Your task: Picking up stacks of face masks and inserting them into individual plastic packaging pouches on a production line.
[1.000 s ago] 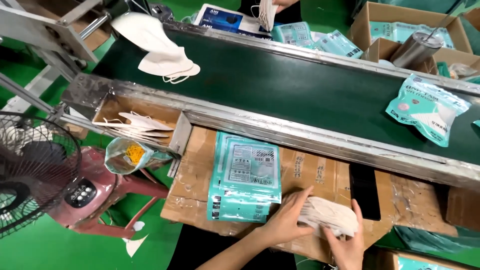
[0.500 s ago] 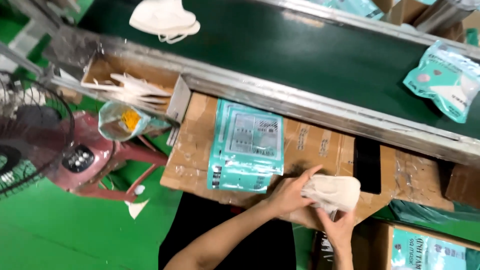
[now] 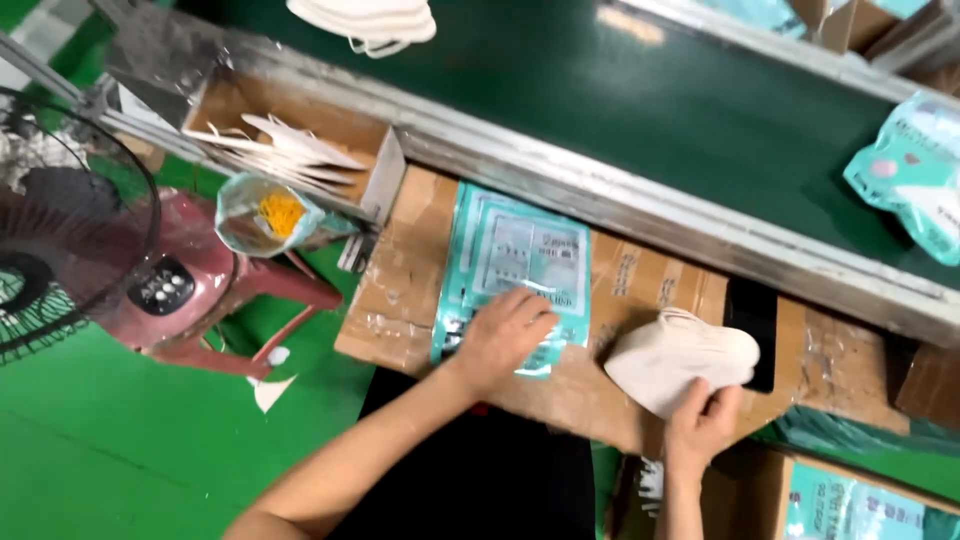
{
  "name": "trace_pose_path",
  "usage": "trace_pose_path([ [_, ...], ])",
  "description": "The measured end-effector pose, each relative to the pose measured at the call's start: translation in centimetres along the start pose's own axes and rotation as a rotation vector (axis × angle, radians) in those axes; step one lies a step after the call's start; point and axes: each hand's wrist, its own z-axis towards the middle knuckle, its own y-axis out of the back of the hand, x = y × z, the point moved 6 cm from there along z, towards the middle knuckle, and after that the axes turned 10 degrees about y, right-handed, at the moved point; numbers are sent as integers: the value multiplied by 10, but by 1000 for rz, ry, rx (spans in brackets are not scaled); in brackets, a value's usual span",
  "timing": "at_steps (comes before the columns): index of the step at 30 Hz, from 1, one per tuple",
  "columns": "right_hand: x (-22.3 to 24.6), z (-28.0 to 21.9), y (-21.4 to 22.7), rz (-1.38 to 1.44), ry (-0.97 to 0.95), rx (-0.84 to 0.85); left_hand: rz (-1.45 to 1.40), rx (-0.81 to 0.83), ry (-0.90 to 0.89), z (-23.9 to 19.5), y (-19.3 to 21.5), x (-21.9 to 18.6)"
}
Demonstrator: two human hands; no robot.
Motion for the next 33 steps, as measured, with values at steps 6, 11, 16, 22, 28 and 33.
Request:
trace_pose_path([
  [6, 68, 34, -15, 677, -129, -142, 252, 321, 57, -5, -43, 56],
  [11, 86, 17, -68, 873, -415, 204, 340, 412, 62, -1, -69, 66],
  [16, 105, 18, -93, 901, -516, 298, 121, 275, 59, 4, -48, 60],
  [22, 129, 40, -91, 688, -294, 219, 12, 5, 21, 19, 6, 39],
  [28, 127, 32, -89, 606, -242, 324, -1, -203, -40, 34, 44, 19],
  [33, 186, 43, -62, 149, 182, 83, -75, -277, -125, 25, 53, -18],
])
